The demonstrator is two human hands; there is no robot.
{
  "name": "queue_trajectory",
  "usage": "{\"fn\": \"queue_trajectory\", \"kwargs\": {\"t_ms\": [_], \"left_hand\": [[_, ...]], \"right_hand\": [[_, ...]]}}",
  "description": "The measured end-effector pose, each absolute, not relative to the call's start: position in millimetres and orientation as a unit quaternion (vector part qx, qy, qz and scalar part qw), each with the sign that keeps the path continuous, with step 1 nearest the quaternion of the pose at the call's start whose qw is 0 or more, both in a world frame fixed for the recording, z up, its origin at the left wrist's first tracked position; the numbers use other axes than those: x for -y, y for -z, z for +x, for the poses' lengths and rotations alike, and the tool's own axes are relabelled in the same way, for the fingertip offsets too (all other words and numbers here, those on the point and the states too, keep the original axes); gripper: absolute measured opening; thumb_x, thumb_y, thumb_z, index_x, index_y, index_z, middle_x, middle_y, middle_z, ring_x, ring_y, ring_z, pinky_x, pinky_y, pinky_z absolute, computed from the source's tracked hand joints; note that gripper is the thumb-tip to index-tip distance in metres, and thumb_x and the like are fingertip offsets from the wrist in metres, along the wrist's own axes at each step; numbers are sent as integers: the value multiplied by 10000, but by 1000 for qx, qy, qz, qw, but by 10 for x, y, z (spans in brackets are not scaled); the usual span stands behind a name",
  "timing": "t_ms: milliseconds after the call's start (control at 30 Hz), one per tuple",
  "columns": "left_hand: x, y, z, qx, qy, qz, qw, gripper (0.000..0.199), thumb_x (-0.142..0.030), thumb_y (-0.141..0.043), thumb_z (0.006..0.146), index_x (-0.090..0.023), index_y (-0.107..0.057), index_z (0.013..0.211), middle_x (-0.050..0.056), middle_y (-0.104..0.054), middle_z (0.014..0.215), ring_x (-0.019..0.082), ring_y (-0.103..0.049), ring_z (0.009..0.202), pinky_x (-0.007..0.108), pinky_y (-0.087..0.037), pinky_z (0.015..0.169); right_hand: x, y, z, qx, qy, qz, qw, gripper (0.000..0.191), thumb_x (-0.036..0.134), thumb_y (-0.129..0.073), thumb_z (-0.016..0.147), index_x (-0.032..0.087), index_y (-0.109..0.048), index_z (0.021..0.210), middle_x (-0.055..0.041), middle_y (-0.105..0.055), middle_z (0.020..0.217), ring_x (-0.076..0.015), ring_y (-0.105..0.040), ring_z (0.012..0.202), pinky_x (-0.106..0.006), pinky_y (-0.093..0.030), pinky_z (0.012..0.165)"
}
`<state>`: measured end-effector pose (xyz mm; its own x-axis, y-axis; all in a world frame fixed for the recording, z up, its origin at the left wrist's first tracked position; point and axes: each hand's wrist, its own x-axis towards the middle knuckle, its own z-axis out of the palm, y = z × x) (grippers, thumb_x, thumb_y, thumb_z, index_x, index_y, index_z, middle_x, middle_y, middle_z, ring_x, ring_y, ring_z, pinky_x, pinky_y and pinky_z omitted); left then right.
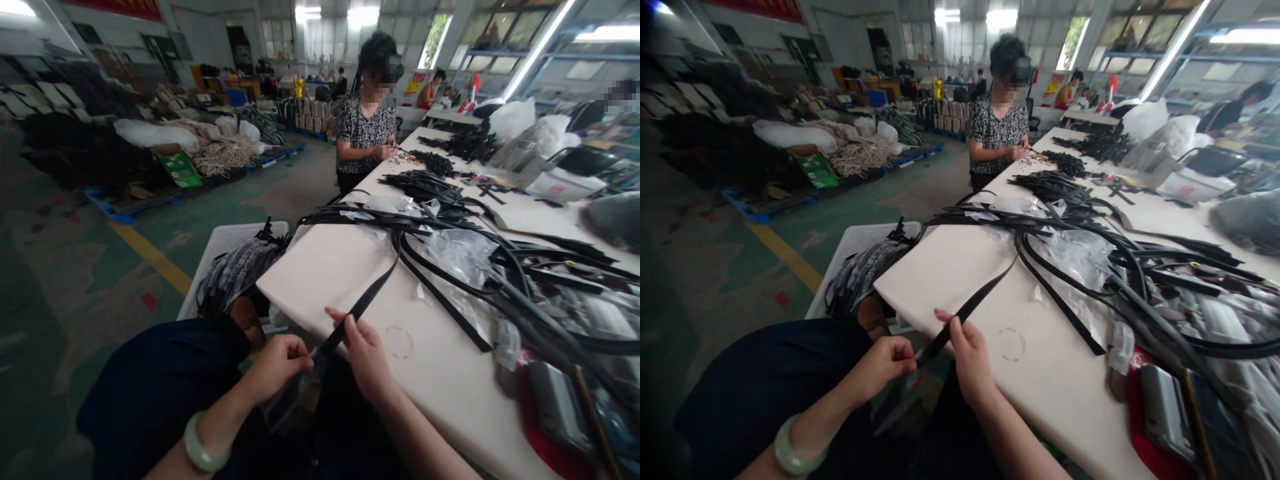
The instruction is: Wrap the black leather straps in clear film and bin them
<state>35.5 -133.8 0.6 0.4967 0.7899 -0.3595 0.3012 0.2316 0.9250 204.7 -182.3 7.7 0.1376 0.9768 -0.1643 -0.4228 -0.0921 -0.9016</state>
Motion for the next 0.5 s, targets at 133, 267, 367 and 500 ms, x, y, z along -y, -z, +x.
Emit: {"fn": "queue_trajectory", "kwargs": {"t_ms": [133,267,367,500], "left_hand": [[1351,-3,160,-445,-215,573,654,332,-380,-736,635,-94,-601,734,24,-587,668,125,-506,633,225,-367,604],[1361,37,27,-493,-200,594,604,339,-373,-743,604,-99,-548,642,-4,-511,577,93,-413,543,204,-276,507],[1362,13,-34,-478,-197,610,601,298,-339,-722,630,-106,-536,636,-7,-512,588,94,-425,563,202,-293,524],[1354,-57,-87,-483,-177,619,593,261,-310,-715,638,-104,-555,629,-3,-524,589,98,-433,567,203,-298,522]], "right_hand": [[1818,-107,1853,314,-696,-399,509,341,410,-609,819,174,-679,1056,-76,-672,1017,-215,-607,980,-384,-426,935],[1703,-131,1779,182,-644,-402,625,225,353,-647,778,172,-687,904,-83,-664,1047,-209,-595,1023,-351,-456,901],[1625,-150,1781,179,-702,-363,586,234,237,-660,709,134,-682,918,-122,-651,1085,-241,-593,1047,-383,-437,943],[1504,-219,1936,163,-726,-290,602,348,264,-585,731,179,-633,1065,-103,-572,1242,-238,-582,1082,-433,-406,992]]}}
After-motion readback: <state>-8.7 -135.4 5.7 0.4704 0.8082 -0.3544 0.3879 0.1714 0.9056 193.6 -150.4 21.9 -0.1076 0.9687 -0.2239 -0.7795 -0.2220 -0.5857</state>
